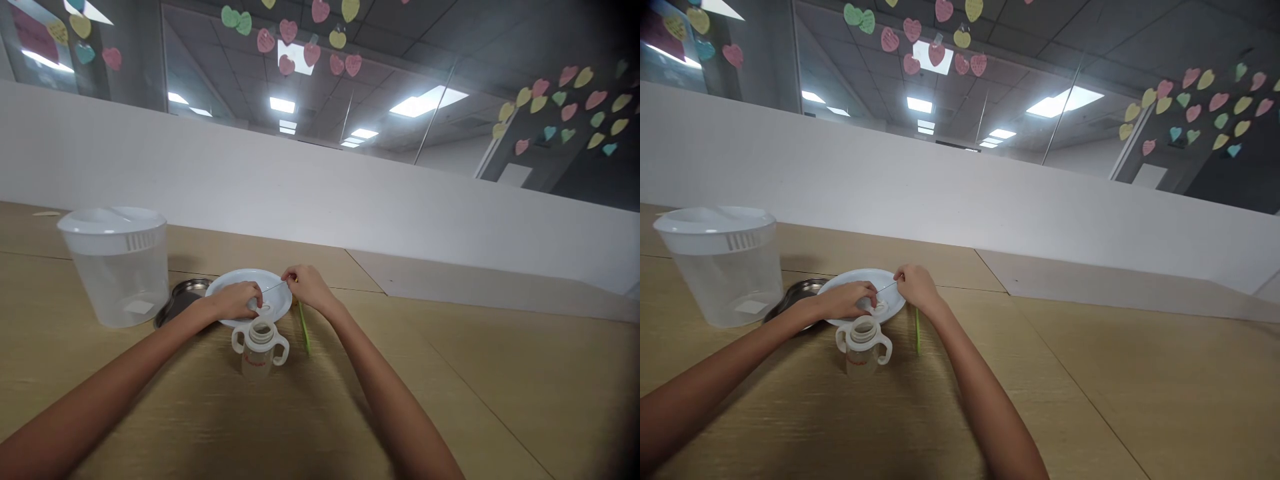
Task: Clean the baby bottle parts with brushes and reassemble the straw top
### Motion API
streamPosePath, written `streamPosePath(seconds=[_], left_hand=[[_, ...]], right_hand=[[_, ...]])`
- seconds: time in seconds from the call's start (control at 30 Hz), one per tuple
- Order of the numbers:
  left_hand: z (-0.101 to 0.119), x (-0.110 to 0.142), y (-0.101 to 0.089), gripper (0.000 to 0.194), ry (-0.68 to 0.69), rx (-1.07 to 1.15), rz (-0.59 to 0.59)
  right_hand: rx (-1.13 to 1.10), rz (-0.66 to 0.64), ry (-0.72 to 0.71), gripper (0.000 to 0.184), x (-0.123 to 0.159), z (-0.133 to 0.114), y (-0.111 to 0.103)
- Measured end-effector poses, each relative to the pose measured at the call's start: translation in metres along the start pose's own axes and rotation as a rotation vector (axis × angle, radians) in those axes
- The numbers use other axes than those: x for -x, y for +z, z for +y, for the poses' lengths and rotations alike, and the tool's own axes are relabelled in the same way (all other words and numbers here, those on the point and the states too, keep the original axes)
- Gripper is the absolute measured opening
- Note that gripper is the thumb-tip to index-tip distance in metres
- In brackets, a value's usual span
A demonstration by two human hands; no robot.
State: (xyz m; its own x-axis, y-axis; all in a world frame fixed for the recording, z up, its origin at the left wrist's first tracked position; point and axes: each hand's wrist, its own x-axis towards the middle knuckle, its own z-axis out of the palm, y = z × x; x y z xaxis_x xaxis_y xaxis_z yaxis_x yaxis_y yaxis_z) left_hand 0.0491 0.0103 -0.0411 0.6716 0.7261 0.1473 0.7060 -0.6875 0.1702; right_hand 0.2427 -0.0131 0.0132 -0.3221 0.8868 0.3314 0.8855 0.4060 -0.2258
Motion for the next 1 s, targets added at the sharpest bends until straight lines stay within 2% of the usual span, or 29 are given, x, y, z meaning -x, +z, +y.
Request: streamPosePath(seconds=[0.27, 0.57, 0.77, 1.0], left_hand=[[-0.005, -0.001, 0.002, 0.021, -0.003, 0.017, 0.006], [0.000, -0.003, 0.001, 0.040, 0.016, 0.009, -0.025], [0.000, -0.004, 0.001, 0.031, 0.025, -0.016, -0.020], [-0.010, -0.002, 0.001, 0.036, 0.017, 0.043, -0.058]], right_hand=[[-0.094, 0.194, 0.094, 0.029, 0.002, 0.005, -0.022], [-0.233, 0.411, 0.139, 0.027, 0.009, 0.004, -0.043], [-0.247, 0.418, 0.131, 0.026, 0.010, 0.004, -0.042], [-0.250, 0.417, 0.175, 0.026, 0.011, 0.006, -0.047]])
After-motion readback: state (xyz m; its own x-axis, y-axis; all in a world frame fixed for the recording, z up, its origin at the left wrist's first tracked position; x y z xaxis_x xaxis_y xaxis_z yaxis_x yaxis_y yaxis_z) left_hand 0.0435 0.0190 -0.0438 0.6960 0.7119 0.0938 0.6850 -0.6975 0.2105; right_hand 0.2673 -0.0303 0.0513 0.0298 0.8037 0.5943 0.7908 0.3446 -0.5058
